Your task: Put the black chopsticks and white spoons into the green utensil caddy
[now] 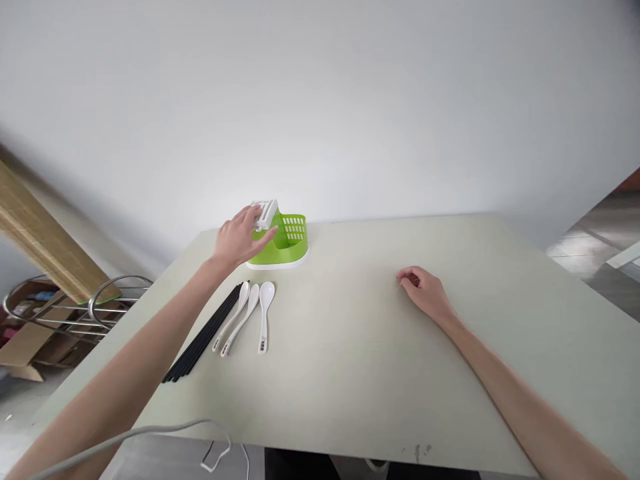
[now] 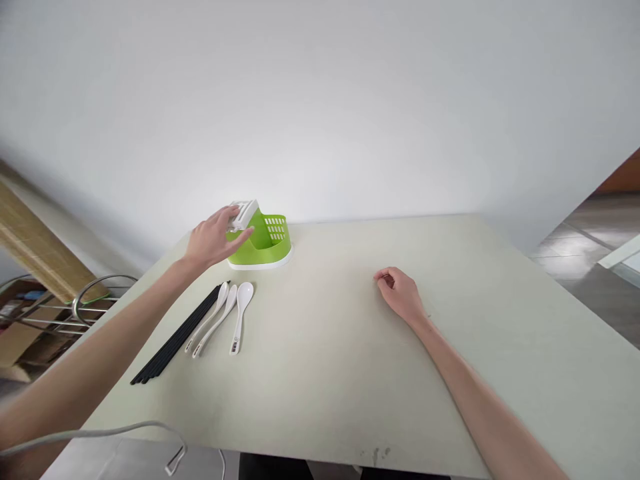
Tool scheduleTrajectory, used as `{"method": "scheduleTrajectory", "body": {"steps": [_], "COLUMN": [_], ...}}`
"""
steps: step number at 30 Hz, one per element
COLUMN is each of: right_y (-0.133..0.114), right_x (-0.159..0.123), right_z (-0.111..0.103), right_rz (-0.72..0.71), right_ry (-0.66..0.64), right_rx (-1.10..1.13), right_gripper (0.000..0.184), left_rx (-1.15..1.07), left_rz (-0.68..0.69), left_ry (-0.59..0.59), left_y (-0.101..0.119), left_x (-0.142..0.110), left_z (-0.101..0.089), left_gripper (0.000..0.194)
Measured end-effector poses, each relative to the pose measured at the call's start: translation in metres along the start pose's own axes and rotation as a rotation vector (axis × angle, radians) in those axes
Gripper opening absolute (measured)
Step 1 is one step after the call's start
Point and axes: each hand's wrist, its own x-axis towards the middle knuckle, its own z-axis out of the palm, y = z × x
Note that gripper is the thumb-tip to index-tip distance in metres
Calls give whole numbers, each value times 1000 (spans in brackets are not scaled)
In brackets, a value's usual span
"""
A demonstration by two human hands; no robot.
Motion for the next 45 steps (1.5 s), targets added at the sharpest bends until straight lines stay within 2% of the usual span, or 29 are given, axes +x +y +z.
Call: {"method": "scheduleTrajectory", "body": {"steps": [5,10,13,15,17,20,22,25,27,29,32,35,41,45], "right_y": [2,2,3,4,5,5,5,5,5,6,7,6,4,3], "right_x": [1,1,1,1,2,1,1,0,0,0,-1,-1,-2,-4], "right_z": [1,1,1,1,1,0,0,0,0,-1,-1,-1,-2,-2], "right_rz": [-8,-16,-20,-21,-20,-20,-22,-23,-24,-25,-32,-34,-2,1], "right_ry": [5,3,-1,-1,-1,0,2,6,9,10,8,7,7,7], "right_rx": [-2,-2,0,-3,-8,-16,-19,-27,-34,-41,-46,-47,-68,-82], "right_gripper": [21,21,21,21,21,21,21,22,22,23,23,23,23,23], "left_rx": [3,-31,-32,-66,-155,-398,-638,-1073,-1376,-1561,-1622,-1612,-1567,-1534], "left_rz": [-57,-2,38,84,164,307,318,210,97,-18,-128,-158,-172,-190], "left_ry": [87,145,242,308,315,222,102,-171,-385,-496,-493,-496,-602,-606], "left_y": [-20,-29,-18,0,26,75,108,145,157,160,156,152,154,155], "left_x": [-7,-11,-18,-27,-39,-65,-83,-103,-108,-107,-104,-103,-110,-111], "left_z": [5,10,14,18,26,46,62,85,96,104,109,108,101,100], "left_gripper": [55,51,55,60,59,49,42,44,47,48,44,42,47,47]}}
